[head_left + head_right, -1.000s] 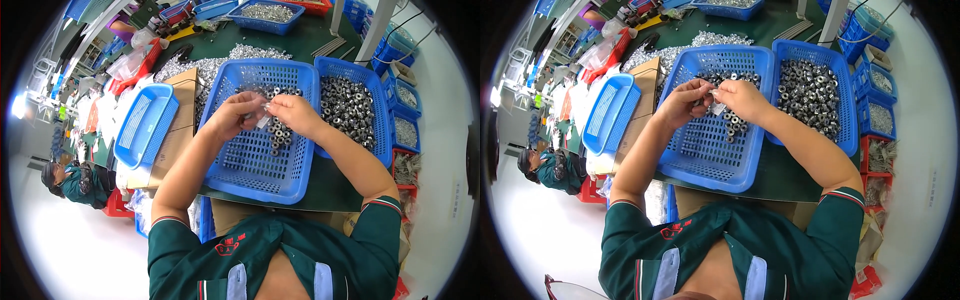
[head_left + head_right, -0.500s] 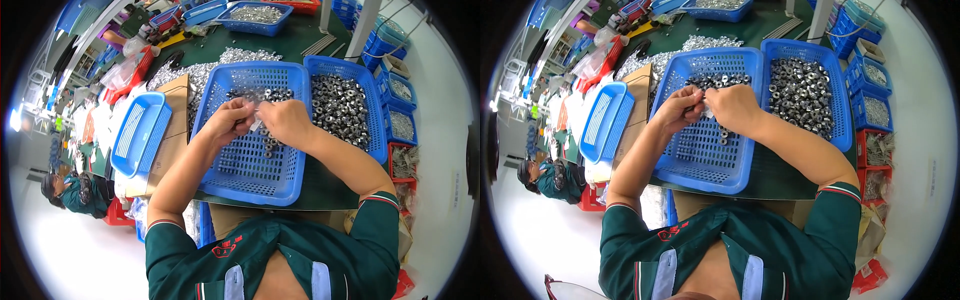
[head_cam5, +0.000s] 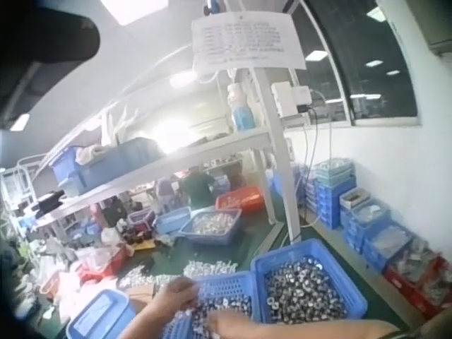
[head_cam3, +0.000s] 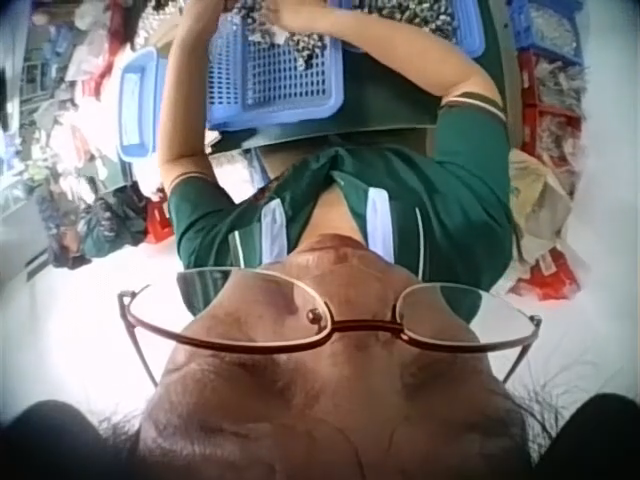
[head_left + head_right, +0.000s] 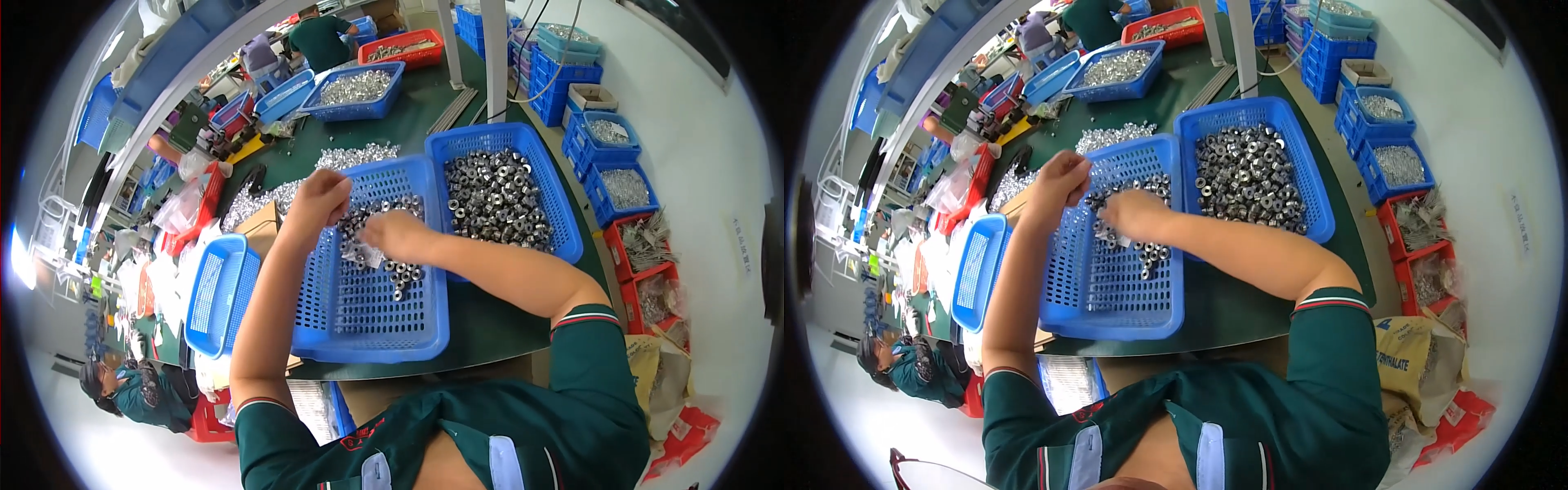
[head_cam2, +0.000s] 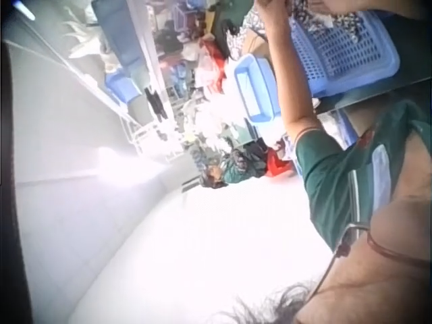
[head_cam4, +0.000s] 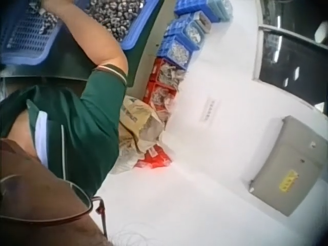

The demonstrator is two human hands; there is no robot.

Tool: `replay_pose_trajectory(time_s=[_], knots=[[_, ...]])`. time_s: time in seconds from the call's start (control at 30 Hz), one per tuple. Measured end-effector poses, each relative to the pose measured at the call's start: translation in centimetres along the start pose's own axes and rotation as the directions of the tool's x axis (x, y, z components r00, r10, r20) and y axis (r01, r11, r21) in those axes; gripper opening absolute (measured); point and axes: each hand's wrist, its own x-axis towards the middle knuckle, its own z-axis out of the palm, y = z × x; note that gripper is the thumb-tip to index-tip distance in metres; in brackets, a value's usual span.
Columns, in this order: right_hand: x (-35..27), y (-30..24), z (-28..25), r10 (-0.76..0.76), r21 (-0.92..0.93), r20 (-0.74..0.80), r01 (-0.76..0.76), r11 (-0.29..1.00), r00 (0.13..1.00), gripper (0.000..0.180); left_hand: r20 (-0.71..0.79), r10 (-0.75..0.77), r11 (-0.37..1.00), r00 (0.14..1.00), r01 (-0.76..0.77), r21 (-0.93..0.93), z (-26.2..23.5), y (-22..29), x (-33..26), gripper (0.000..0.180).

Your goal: Pack small metal components into individual plastic bags.

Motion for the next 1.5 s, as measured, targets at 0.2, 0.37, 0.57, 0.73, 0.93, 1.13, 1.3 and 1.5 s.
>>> replay_pose_trajectory(time_s=[0.2,0.37,0.57,0.73,0.93,1.13,1.3,1.5], knots=[[1.1,2.1,2.6,-0.272,-0.137,0.292,0.321,0.937,0.917,0.037,0.471,-0.008,0.971,0.882,-0.105,0.214,9.0,3.6,6.1,0.027],[-0.9,2.0,2.2,-0.393,-0.120,0.246,0.430,0.895,0.886,0.040,0.417,0.160,0.818,0.895,-0.357,0.451,16.6,-1.2,11.7,0.022],[-1.0,1.4,2.9,-0.328,-0.011,0.284,0.346,0.938,0.901,0.039,0.330,0.252,0.876,0.910,-0.359,0.323,15.5,-1.2,11.1,0.024],[0.0,1.8,2.1,-0.334,-0.382,0.347,0.457,0.803,0.876,0.032,-0.045,0.447,0.874,0.894,-0.425,0.237,8.9,1.2,6.4,0.016],[1.9,3.6,1.5,0.014,0.387,-0.163,0.051,0.921,0.987,0.028,-0.352,0.404,0.910,0.844,-0.329,0.254,0.8,-2.8,-0.6,0.015],[1.4,2.6,0.4,0.117,0.724,-0.015,-0.070,0.686,0.993,0.031,0.245,0.040,0.871,0.969,-0.154,0.467,2.6,-7.2,-6.0,0.016],[0.6,2.0,0.9,0.092,0.626,-0.001,-0.071,0.777,0.996,0.031,0.346,-0.094,0.687,0.933,-0.190,0.701,5.5,-9.7,-7.7,0.029],[0.6,2.2,1.0,0.081,0.556,-0.013,-0.061,0.829,0.997,0.029,0.329,-0.139,0.499,0.934,-0.221,0.838,6.8,-10.9,-7.4,0.034]])
